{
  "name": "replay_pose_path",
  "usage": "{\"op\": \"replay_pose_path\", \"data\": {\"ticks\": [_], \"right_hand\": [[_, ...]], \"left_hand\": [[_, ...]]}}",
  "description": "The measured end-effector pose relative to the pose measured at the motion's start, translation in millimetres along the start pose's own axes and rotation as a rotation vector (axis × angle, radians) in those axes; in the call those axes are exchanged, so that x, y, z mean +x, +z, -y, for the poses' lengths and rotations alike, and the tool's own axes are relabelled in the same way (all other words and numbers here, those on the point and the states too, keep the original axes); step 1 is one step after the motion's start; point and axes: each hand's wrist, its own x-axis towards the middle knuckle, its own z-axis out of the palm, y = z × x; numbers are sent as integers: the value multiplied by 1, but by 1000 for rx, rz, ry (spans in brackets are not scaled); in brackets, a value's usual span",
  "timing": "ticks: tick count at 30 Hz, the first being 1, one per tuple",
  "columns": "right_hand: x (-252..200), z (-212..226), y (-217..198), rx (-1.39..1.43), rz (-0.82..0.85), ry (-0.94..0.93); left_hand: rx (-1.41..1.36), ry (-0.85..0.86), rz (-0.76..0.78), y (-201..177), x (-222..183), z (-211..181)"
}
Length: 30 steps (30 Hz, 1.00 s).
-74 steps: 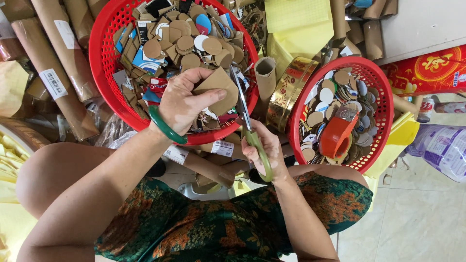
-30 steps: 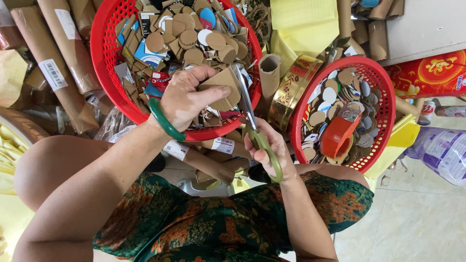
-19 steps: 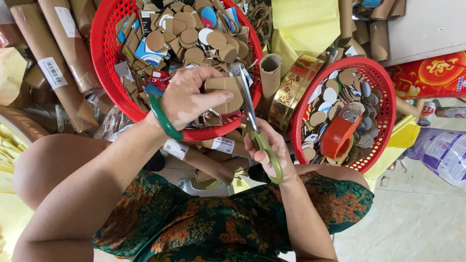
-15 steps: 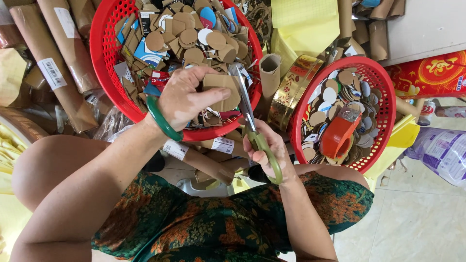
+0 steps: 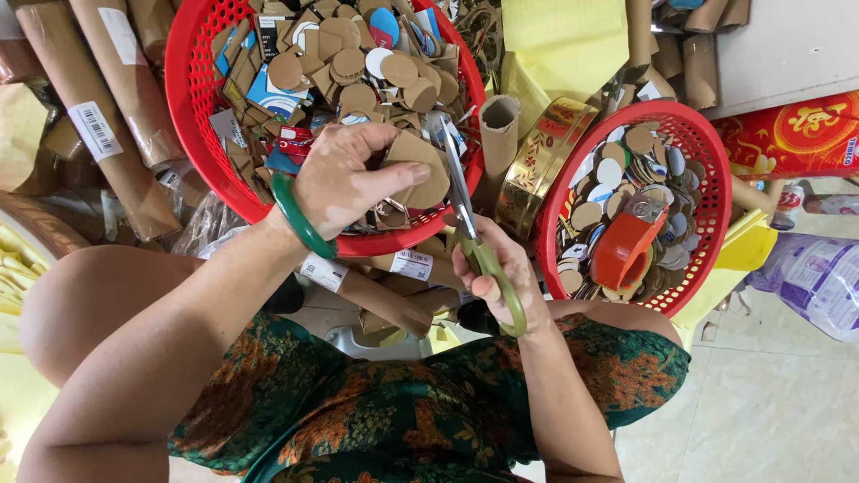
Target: Cutting and sorting small cardboard scraps into baskets.
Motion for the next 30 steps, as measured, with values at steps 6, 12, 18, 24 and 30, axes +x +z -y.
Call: {"op": "replay_pose_path", "data": {"ticks": [6, 12, 18, 24, 30], "right_hand": [[0, 19, 12, -91, 78, -81], [-3, -13, -10, 66, 123, -86], [-1, -13, -7, 91, 90, -84], [-3, 1, 2, -48, 139, -179], [-2, 2, -2, -84, 63, -13]], "left_hand": [[127, -33, 53, 4, 1, 12], [217, 9, 18, -1, 4, 17], [125, -49, 55, -2, 2, 17], [115, 0, 97, 4, 1, 10], [176, -63, 71, -7, 5, 2]]}}
